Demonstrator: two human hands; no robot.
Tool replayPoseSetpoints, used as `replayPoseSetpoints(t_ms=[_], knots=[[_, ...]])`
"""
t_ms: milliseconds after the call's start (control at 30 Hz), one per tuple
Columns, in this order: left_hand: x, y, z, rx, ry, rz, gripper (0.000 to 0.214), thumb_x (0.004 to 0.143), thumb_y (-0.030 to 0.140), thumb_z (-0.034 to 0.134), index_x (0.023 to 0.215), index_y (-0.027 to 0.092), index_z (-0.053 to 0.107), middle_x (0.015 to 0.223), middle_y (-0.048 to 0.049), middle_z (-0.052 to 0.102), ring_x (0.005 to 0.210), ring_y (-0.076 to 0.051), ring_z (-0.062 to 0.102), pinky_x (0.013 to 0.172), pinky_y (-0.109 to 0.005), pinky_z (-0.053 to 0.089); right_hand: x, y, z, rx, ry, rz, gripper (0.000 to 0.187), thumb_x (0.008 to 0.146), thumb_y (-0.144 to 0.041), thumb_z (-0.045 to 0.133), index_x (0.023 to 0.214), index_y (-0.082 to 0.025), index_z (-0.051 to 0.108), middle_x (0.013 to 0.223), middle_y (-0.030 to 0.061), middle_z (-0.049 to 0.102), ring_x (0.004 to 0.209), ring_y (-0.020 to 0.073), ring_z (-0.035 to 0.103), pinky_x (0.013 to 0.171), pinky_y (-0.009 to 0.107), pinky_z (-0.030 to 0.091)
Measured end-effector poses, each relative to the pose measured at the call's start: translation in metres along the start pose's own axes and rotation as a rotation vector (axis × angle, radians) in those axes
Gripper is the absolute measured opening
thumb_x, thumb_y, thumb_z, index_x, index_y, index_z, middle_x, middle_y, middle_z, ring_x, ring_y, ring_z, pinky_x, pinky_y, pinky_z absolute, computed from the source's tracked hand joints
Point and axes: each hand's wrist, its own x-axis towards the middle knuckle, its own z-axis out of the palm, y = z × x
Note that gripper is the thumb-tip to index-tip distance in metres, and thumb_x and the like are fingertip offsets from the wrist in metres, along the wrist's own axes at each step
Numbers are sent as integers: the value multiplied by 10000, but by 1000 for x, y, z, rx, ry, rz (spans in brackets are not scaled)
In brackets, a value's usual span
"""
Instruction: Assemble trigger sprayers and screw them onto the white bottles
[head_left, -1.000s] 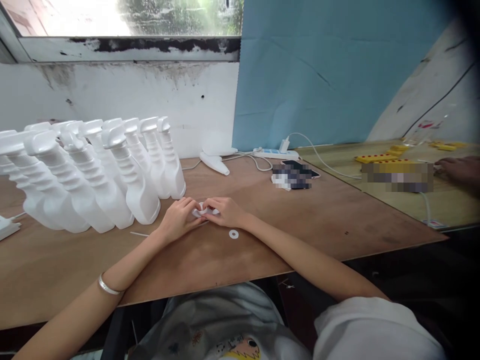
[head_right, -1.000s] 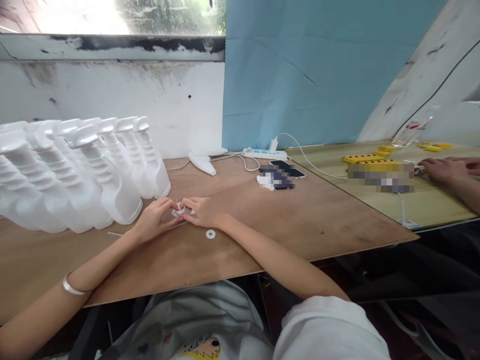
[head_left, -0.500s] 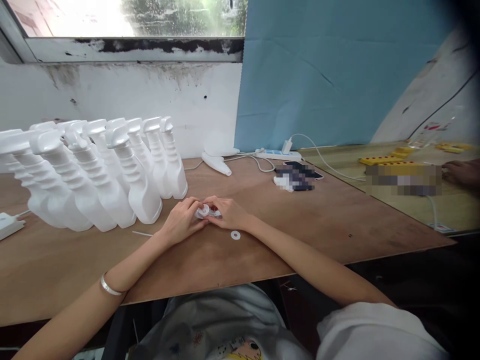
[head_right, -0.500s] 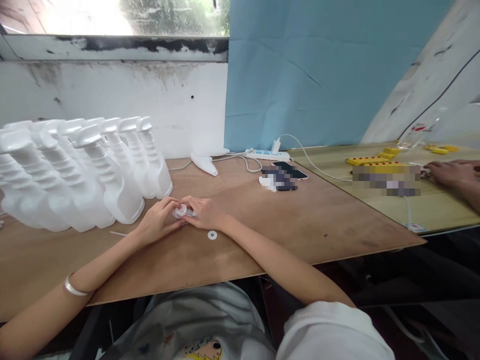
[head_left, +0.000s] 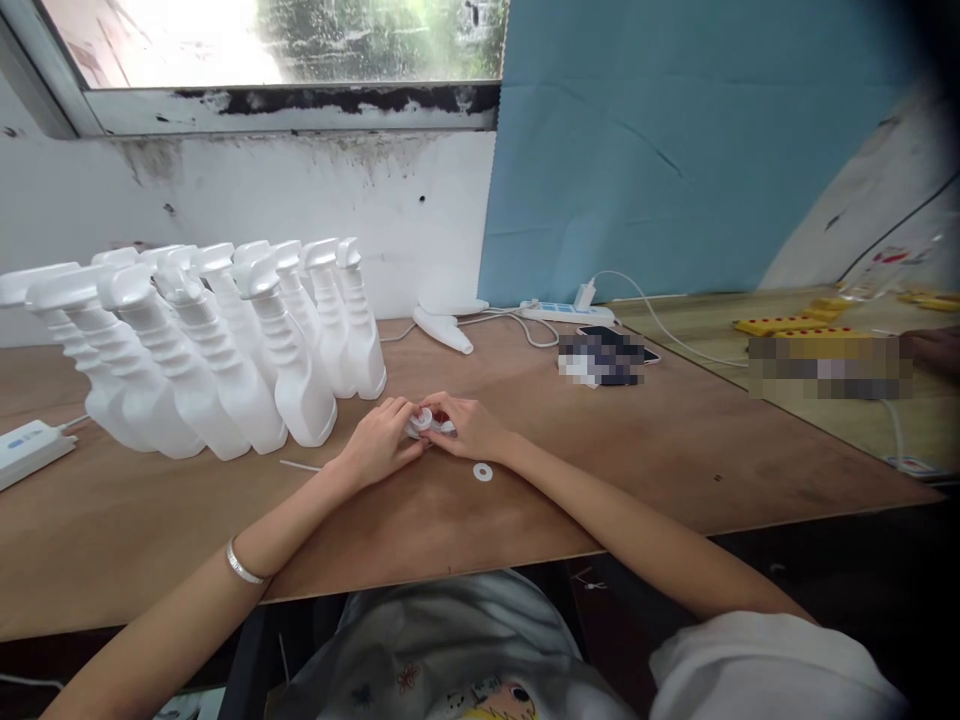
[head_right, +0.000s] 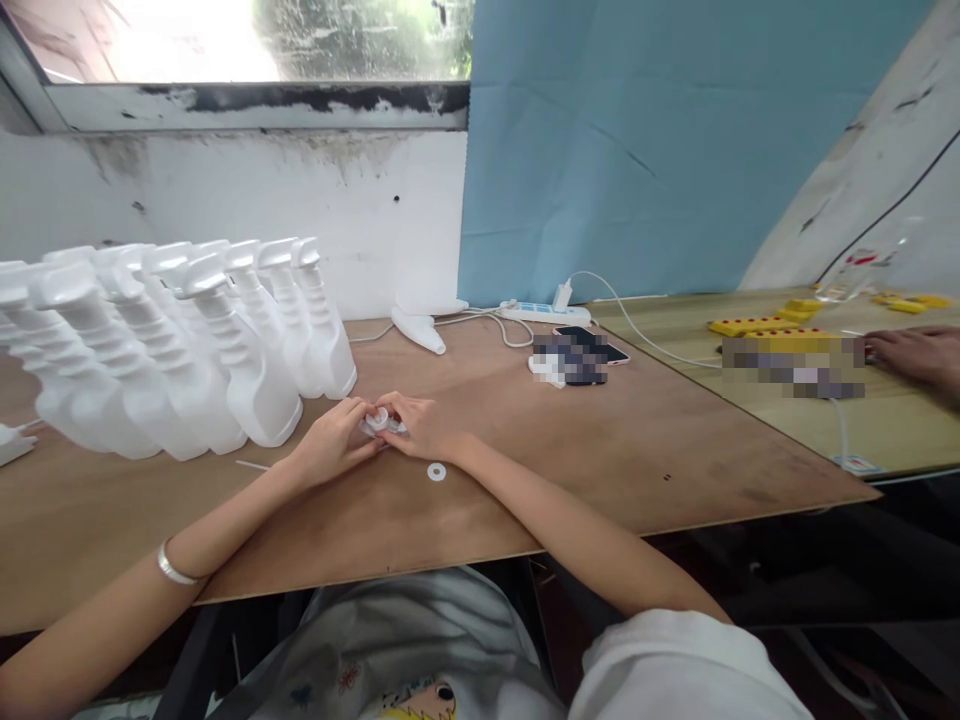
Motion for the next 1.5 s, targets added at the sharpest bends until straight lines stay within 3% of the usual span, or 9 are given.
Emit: replayPoseSetpoints(t_ms=[300, 567, 733, 867, 1000, 1200, 1500], knots=[[-2, 0, 3, 99, -67, 40, 227, 773, 291, 497, 967, 174, 486, 964, -75, 536, 876, -217, 499, 759, -337, 414, 0, 1, 4, -31, 31, -69, 299, 781, -371, 524, 992, -177, 439, 797, 38, 599, 677, 144, 588, 628, 253, 464], [0, -1, -2, -12, -64, -14, 192, 791, 317, 490, 934, 189, 481, 942, -50, 554, 840, -194, 526, 729, -303, 419, 1, -3, 0, 5, -14, -18, 285, 781, -335, 519, 1011, -193, 429, 827, 36, 591, 720, 151, 595, 651, 265, 465], [-3, -2, 4, 24, -126, -40, 358, 785, 321, 492, 1100, 177, 403, 1075, -91, 540, 968, -237, 520, 789, -349, 416, 1, -2, 1, -45, -51, 24, 315, 801, -324, 486, 1069, -178, 409, 859, 48, 589, 734, 158, 580, 660, 282, 457], [-5, -4, 9, 20, -134, -54, 458, 770, 293, 503, 1174, 156, 335, 1159, -121, 512, 1060, -255, 481, 839, -374, 403, 2, 0, 2, -104, 54, -16, 343, 795, -320, 496, 1083, -152, 419, 933, 87, 589, 830, 183, 561, 743, 320, 442], [-5, -7, 10, 9, -123, -78, 430, 763, 272, 502, 1154, 169, 356, 1110, -108, 543, 1008, -250, 515, 787, -355, 416, 3, -2, -2, -188, 185, -177, 196, 788, -258, 496, 956, -158, 502, 1019, 111, 565, 948, 210, 508, 807, 359, 397], [-3, -8, 12, 31, -113, -139, 342, 760, 314, 506, 1056, 173, 408, 992, -93, 585, 904, -241, 556, 707, -321, 410, 2, -4, -1, -308, 38, -379, 93, 772, -215, 511, 793, -191, 598, 1114, 78, 536, 995, 215, 466, 862, 397, 350], [-2, -12, 8, 102, -40, -212, 241, 818, 327, 440, 999, 169, 449, 891, -77, 601, 828, -233, 571, 709, -336, 397, 4, -4, 2, -403, -36, -294, 170, 805, -295, 507, 842, -201, 644, 1258, 61, 467, 1110, 234, 391, 943, 423, 301]])
